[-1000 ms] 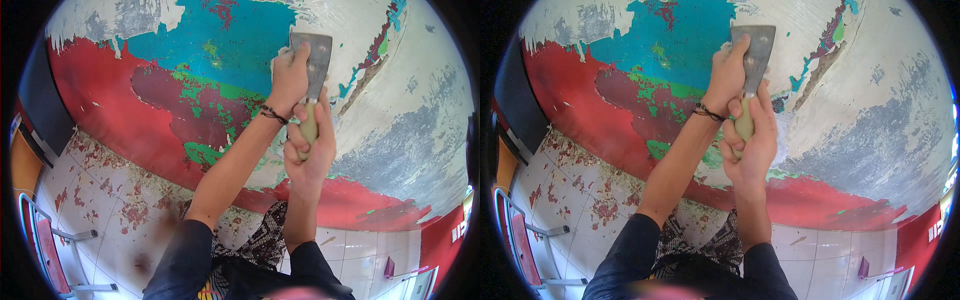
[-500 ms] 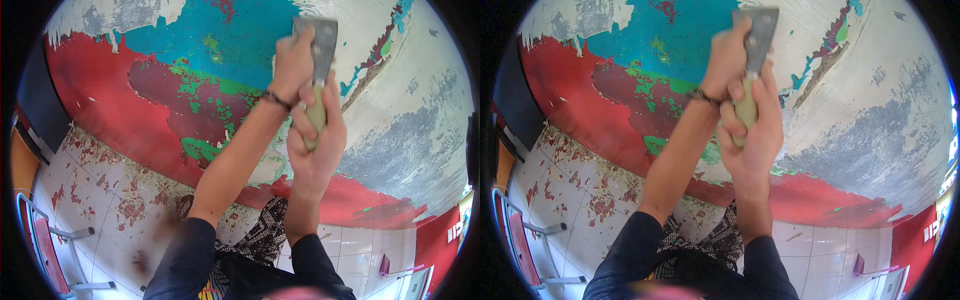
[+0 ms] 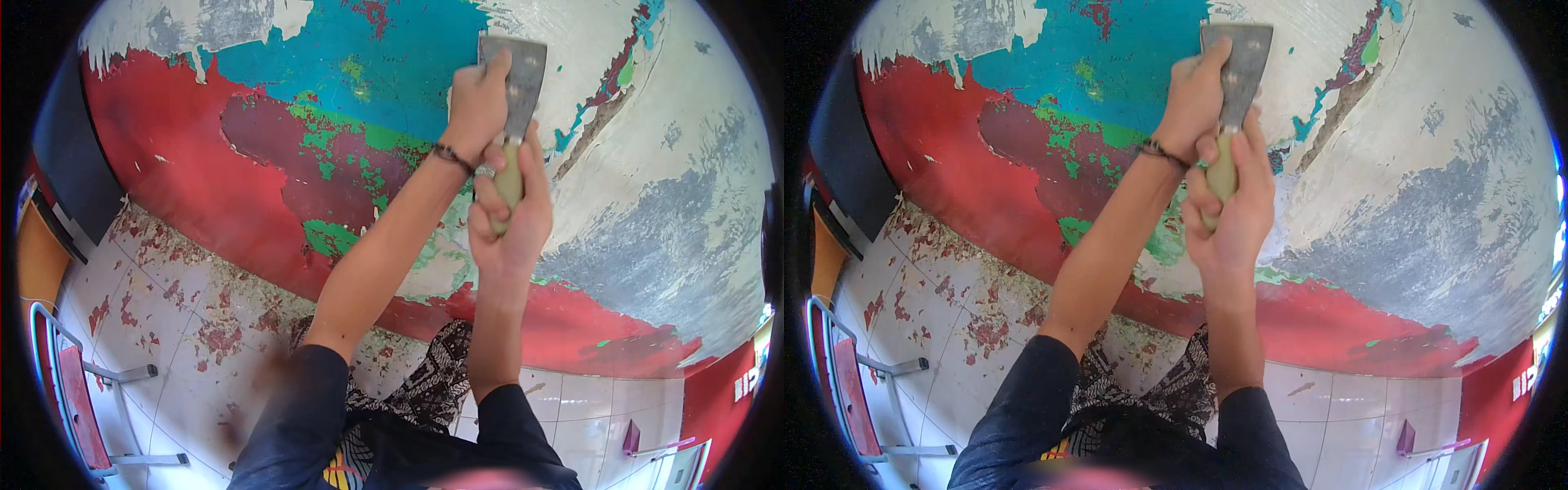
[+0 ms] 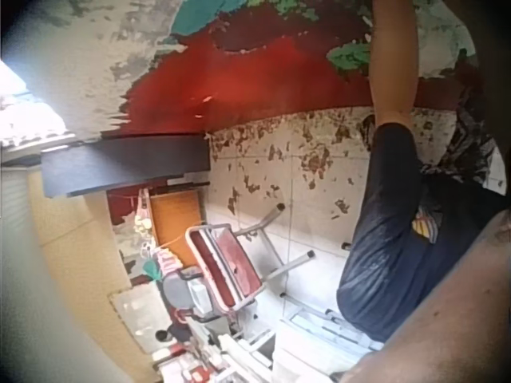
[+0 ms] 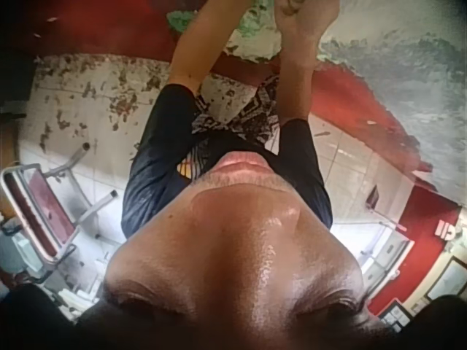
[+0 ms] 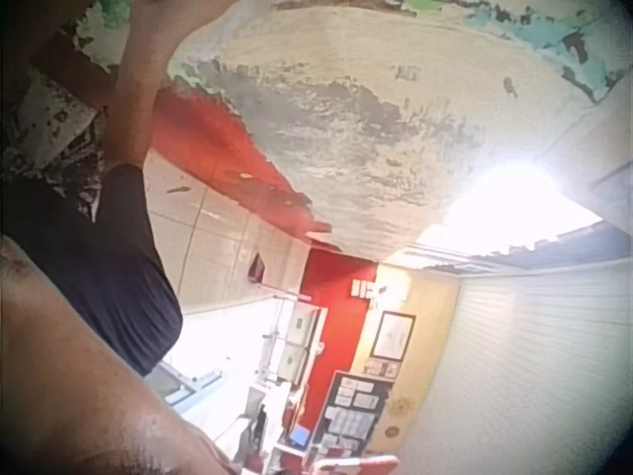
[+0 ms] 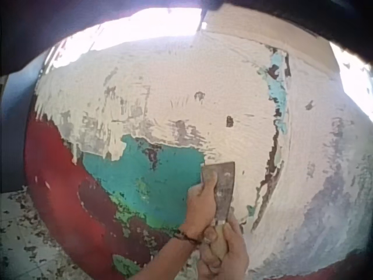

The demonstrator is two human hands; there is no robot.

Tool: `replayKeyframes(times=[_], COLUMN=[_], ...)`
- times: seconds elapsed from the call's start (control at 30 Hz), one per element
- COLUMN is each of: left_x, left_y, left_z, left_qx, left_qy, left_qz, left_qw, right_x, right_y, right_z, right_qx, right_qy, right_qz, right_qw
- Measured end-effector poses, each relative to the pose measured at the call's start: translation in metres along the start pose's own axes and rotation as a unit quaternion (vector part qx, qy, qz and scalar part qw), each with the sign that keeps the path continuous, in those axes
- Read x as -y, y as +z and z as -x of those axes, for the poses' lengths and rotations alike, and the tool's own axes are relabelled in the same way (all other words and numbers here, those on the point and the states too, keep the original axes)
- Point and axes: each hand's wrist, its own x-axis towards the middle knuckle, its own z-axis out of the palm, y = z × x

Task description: The person scrapes old paint off a wall using a putty knife.

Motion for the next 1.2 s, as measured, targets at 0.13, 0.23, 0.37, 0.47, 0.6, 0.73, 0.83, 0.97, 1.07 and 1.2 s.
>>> replayKeyframes(times=[0.13,0.23,0.37,0.47,0.6,0.73,0.83,0.97,1.07,1.2], left_x=[-0.040,-0.017,-0.036,-0.032,-0.033,-0.032,-0.019,-0.056,-0.047,0.038], left_y=[0.007,0.000,0.008,0.010,0.005,0.011,0.009,0.015,0.005,-0.063], left_z=[0.005,0.004,0.002,0.016,-0.006,0.008,0.002,-0.024,0.008,0.139], left_qx=[-0.005,-0.011,-0.014,-0.017,0.003,-0.017,-0.029,-0.026,-0.023,-0.044], left_qy=[-0.115,-0.055,-0.101,-0.110,-0.099,-0.136,-0.081,-0.082,-0.142,-0.244], left_qz=[0.102,0.050,0.086,0.100,0.069,0.104,0.069,0.072,0.039,0.053], left_qw=[0.988,0.997,0.991,0.989,0.993,0.985,0.994,0.994,0.989,0.967], right_x=[0.008,0.003,0.020,0.008,0.009,0.015,0.011,0.029,0.020,-0.067], right_y=[0.014,0.010,0.016,0.013,0.008,0.007,0.004,0.018,-0.002,-0.119], right_z=[-0.002,0.005,-0.006,0.008,-0.004,0.008,-0.003,-0.033,-0.010,0.071], right_qx=[0.053,0.037,0.061,0.034,0.033,0.041,0.061,0.116,0.098,-0.074], right_qy=[0.016,0.017,0.031,0.012,0.000,0.022,0.020,0.025,0.025,0.077], right_qz=[-0.022,-0.024,-0.029,-0.013,0.018,-0.015,-0.018,0.002,0.033,0.191], right_qw=[0.998,0.999,0.997,0.999,0.999,0.999,0.998,0.993,0.994,0.976])
